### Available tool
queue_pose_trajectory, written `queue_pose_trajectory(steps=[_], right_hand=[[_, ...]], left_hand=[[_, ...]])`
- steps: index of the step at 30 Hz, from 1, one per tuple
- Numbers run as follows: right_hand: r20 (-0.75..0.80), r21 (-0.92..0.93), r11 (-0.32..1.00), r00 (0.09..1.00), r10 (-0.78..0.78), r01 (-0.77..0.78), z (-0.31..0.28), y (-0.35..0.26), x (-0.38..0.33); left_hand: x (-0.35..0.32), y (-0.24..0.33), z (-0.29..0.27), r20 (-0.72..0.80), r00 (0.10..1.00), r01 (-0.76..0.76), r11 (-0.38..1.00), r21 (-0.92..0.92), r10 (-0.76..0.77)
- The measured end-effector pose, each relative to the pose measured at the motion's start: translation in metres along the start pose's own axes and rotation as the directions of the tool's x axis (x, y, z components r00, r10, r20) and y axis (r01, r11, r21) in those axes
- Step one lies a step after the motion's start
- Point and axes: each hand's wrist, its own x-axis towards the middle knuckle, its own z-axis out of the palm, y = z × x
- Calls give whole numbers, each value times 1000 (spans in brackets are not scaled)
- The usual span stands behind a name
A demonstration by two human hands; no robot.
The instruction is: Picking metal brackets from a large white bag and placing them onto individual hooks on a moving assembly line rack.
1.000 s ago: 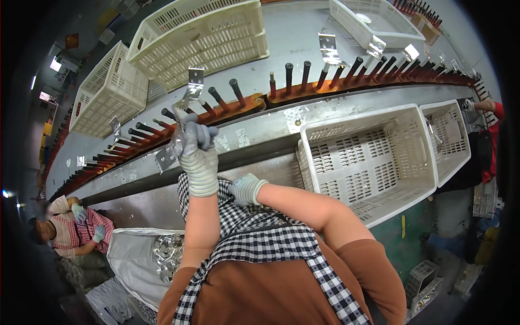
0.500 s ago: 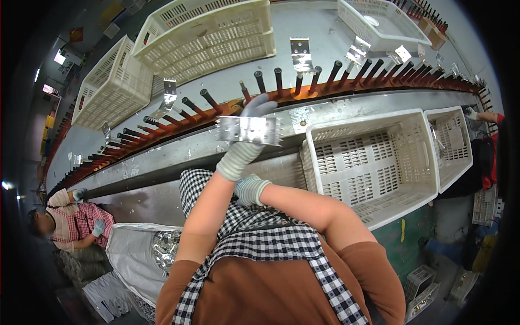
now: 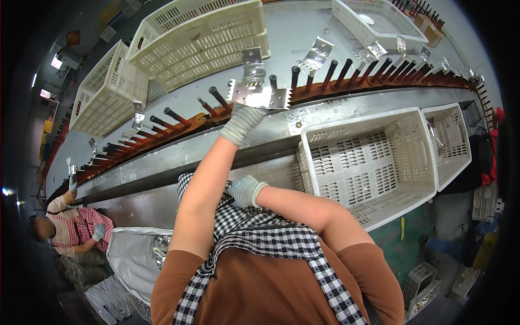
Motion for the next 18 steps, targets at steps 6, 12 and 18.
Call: queue_pose_trajectory(steps=[6, 12, 18], right_hand=[[30, 11, 1000, 999, -17, 17, 3, 4, 4], [-76, -2, 999, 996, -37, 37, 13, 10, 8], [-113, 8, 998, 991, -65, 67, 20, 11, 14]], left_hand=[[-9, -11, -48, -409, 887, -109, 958, 266, 215], [-9, 40, -94, -285, 952, -53, 864, -500, -106], [-5, 69, -79, 369, 928, 279, -556, -783, -55]])
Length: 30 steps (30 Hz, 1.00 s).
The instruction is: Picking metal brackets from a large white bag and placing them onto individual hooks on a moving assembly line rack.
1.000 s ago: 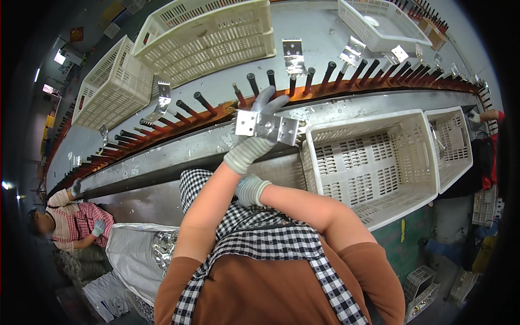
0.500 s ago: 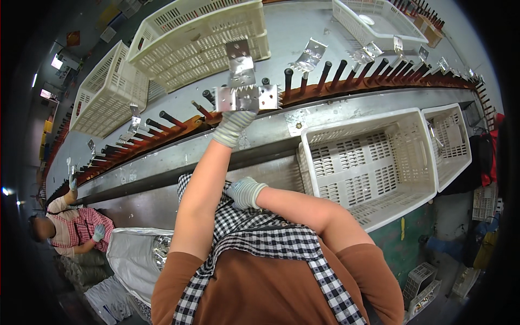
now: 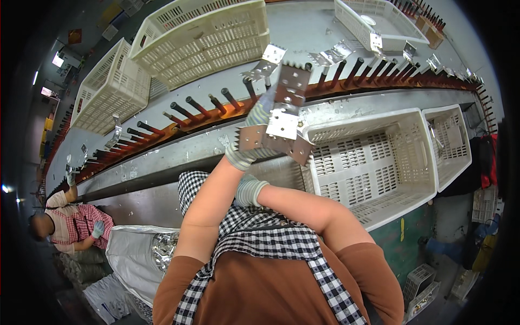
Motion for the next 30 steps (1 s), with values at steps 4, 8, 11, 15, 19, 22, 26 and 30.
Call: queue_pose_trajectory(steps=[4, 8, 11, 15, 19, 22, 26, 30], right_hand=[[16, 19, 999, 999, -33, 32, 28, 13, 25], [90, 3, 1000, 996, -13, 13, 0, 1, 7], [62, 23, 1000, 998, 12, -13, -17, -6, -6], [58, 30, 999, 998, 25, -27, -35, -15, -21], [217, 45, 996, 974, 70, -82, -48, -23, -21], [51, 86, 996, 999, -3, -1, -32, -15, -17], [16, 42, 999, 1000, -13, 12, -28, -13, -14], [125, 18, 1000, 992, -13, 11, -14, -8, -4]], left_hand=[[24, -21, -14, 177, 972, -231, 515, 825, 151], [34, -40, -11, 160, 968, -249, 653, 715, 193], [50, -30, -12, 456, 881, -386, -360, 849, 129], [60, -28, -23, 471, 855, -360, -406, 840, 216], [59, -29, -56, 320, 928, -279, -213, 936, 193], [56, -5, -55, 349, 936, -260, -585, 768, 42], [29, 27, -45, 467, 765, -295, -403, 866, 444], [2, 24, -83, 781, 604, 167, -983, 73, 161]])
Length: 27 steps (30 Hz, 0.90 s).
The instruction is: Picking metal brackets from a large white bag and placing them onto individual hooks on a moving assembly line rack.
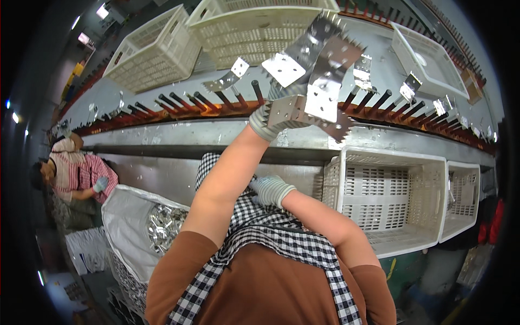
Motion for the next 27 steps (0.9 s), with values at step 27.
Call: queue_pose_trajectory(steps=[27], right_hand=[[4, -92, 995, 999, 37, -36, -12, -8, -10]], left_hand=[[-297, -108, -350, 175, -975, -8, -766, -642, -137]])
